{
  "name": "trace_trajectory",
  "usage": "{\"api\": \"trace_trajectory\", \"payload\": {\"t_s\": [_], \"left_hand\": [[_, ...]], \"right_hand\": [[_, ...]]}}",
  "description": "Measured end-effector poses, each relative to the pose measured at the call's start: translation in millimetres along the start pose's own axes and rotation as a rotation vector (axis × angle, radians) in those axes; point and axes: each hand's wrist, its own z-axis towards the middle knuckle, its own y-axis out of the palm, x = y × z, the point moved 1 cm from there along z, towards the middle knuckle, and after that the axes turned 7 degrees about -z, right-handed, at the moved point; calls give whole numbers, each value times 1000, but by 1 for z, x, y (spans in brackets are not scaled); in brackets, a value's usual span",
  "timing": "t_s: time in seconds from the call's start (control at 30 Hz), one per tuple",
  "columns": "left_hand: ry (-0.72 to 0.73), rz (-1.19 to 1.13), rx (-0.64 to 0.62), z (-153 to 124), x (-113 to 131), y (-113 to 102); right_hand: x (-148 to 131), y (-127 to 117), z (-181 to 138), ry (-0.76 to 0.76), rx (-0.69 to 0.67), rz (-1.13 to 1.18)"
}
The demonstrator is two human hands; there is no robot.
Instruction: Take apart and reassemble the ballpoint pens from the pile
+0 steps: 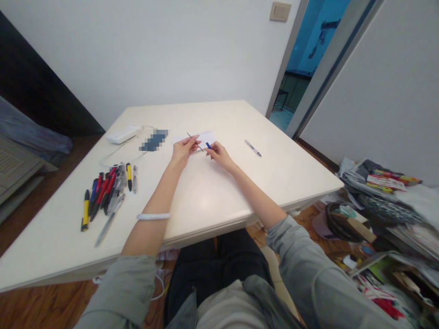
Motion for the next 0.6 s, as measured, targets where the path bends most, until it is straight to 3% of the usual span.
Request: {"api": "trace_trajectory", "payload": {"t_s": [0.1,0.2,0.43,0.6], "left_hand": [[78,-79,120,5,3,-4],[108,-99,148,8,4,-6],[110,-79,122,7,0,-3],[81,43,32,-2,-3,4]], "right_hand": [[-2,2,-3,13,-58,-4],[-4,4,-6,11,-97,-6],[-7,3,-7,-2,-109,-12],[-8,4,-8,-17,-107,-12]]}}
